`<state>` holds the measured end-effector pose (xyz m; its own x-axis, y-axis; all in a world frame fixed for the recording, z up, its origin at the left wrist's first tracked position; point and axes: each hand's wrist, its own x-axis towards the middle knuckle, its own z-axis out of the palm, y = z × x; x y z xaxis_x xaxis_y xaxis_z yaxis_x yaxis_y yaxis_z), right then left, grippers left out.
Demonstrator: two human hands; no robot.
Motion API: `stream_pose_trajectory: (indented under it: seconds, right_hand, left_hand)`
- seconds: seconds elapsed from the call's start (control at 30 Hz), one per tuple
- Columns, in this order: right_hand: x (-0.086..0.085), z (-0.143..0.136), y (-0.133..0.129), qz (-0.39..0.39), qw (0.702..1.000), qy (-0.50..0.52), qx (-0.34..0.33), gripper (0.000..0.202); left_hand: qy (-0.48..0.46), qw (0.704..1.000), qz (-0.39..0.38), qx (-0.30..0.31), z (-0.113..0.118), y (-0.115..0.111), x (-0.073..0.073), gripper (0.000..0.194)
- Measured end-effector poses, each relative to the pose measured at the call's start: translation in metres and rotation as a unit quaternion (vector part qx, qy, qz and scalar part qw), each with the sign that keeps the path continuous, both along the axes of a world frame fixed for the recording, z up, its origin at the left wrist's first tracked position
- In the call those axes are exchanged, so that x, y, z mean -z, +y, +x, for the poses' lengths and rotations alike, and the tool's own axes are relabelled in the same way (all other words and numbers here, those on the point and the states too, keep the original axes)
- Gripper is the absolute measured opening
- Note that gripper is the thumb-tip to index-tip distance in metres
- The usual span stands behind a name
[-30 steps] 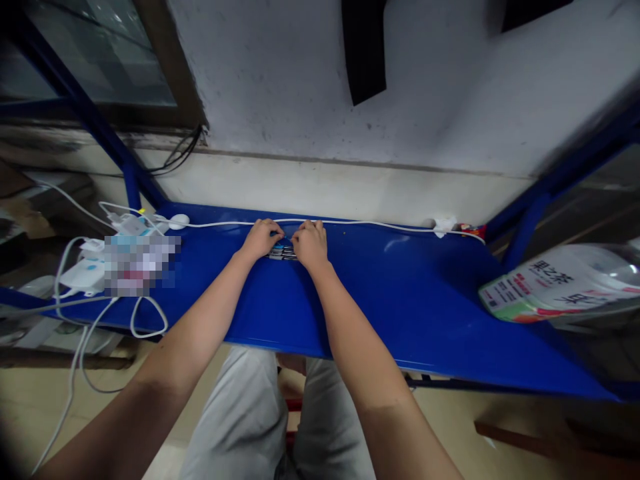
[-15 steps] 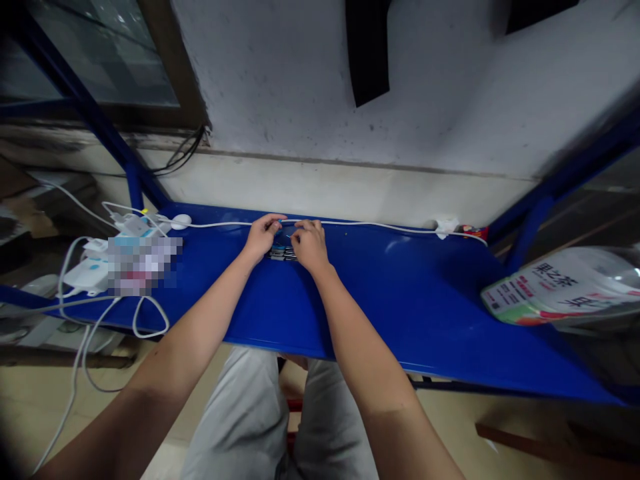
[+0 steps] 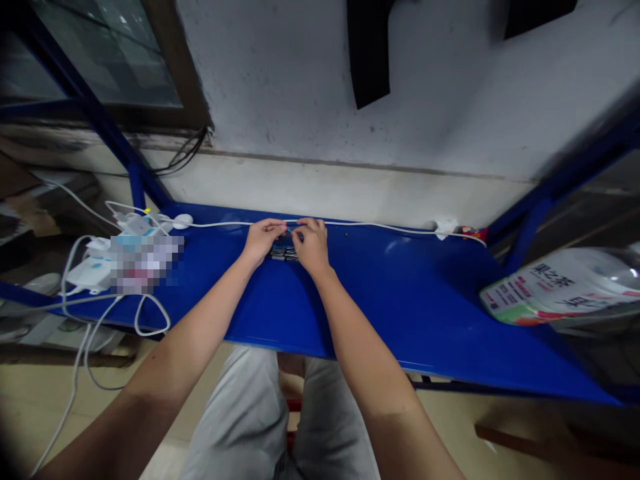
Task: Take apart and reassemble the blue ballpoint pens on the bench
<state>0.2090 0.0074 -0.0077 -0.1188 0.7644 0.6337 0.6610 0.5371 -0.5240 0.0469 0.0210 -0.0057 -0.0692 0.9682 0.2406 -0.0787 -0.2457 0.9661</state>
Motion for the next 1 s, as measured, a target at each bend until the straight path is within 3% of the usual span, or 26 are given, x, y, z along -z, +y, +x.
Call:
stream_pose_trajectory:
  seconds: [0.17, 0.27, 0.37, 0.47, 0.67, 0.87, 1.0]
  right_hand:
    - [0.001, 0.004, 0.005, -0.003, 1.000, 0.007, 0.005, 0.016]
    - [0.003, 0.018, 0.014, -0.023, 0.999, 0.014, 0.030, 0.017]
    - [0.009, 0.039, 0.024, -0.084, 0.993, -0.005, 0.085, 0.021]
    - [0.019, 0.056, 0.031, -0.148, 0.983, -0.030, 0.101, 0.015]
    - [0.030, 0.063, 0.036, -0.159, 0.984, -0.037, 0.069, 0.013]
    - [0.023, 0.052, 0.033, -0.114, 0.993, 0.011, -0.003, 0.011]
    - [0.020, 0.046, 0.030, -0.099, 0.995, 0.020, -0.017, 0.010]
  left_hand:
    - [-0.008, 1.000, -0.015, 0.005, 0.002, -0.001, -0.001, 0.017]
    - [-0.030, 0.998, -0.026, -0.040, 0.001, 0.001, -0.001, 0.021]
    - [-0.052, 0.994, -0.033, -0.091, -0.002, 0.004, 0.001, 0.021]
    - [-0.058, 0.992, -0.036, -0.103, -0.004, 0.007, 0.003, 0.019]
    - [-0.027, 0.994, -0.030, -0.106, -0.002, 0.005, 0.002, 0.019]
    - [-0.009, 0.994, -0.018, -0.108, 0.004, 0.005, 0.003, 0.019]
    - [0.000, 0.994, -0.017, -0.106, 0.005, 0.006, 0.003, 0.021]
